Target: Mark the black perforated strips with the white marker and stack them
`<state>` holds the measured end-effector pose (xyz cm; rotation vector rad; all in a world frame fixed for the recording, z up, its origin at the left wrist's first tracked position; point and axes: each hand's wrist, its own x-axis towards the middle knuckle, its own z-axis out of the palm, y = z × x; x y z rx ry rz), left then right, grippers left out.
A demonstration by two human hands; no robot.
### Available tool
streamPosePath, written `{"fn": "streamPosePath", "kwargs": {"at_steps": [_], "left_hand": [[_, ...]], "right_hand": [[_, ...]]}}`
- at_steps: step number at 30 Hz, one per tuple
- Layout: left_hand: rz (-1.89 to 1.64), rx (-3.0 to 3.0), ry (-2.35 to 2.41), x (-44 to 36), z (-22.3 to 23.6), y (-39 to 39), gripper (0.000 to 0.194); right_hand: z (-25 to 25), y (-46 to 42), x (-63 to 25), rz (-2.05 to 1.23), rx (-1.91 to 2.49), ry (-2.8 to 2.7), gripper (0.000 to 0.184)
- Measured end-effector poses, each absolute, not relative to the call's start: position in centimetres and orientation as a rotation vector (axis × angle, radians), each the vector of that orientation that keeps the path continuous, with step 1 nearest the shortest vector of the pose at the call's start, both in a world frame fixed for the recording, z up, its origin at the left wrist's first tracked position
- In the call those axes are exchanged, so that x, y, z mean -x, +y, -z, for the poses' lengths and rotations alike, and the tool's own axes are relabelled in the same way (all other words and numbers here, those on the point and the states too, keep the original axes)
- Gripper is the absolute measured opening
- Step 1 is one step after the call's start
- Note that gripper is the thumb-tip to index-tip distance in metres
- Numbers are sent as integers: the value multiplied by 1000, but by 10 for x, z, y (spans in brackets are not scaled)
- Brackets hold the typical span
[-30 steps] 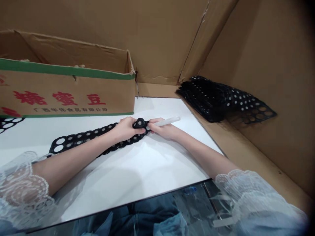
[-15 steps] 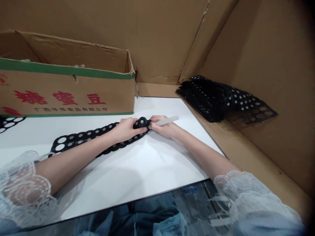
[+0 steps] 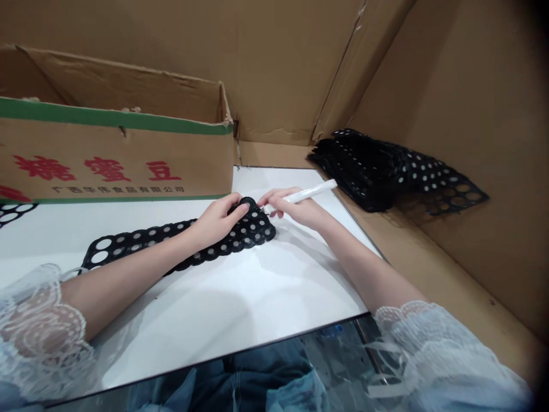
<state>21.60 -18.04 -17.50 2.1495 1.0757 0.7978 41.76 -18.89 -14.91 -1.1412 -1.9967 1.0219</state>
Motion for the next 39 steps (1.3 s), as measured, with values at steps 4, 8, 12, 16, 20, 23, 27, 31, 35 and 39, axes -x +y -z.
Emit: {"fn": "streamPosePath", "kwargs": {"at_steps": [4, 8, 12, 16, 20, 23, 27, 31, 35, 39], "left_hand": [[-744, -2161, 1075, -217, 174, -181, 32], [-715, -2169, 1065, -217, 172, -183, 35], [-718, -2152, 1055, -217, 173, -183, 34], [-720, -2140, 1054, -217, 173, -184, 32], [-750, -2163, 1089, -219, 171, -189, 31], [-769, -2171, 1097, -221, 169, -191, 31], [-774, -2197, 1135, -220, 171, -189, 31], [-828, -2175, 1189, -220, 179, -186, 31], [-871, -2126, 1212, -220, 182, -184, 32], [-821, -2072, 1157, -219, 180, -185, 35]], "right_hand": [[147, -196, -409, -879, 1152, -1919, 30], [150, -200, -403, -820, 1205, -1952, 29], [156, -200, -400, -740, 1215, -1987, 30], [165, -200, -395, -608, 1214, -2009, 33], [173, -198, -385, -345, 1302, -2114, 28], [176, -194, -377, -134, 1411, -2153, 25], [174, -193, -373, -80, 1424, -2085, 24], [168, -196, -383, -389, 1328, -1918, 31], [163, -195, -399, -804, 1249, -1921, 31], [159, -194, -406, -809, 1229, -1967, 29]]}}
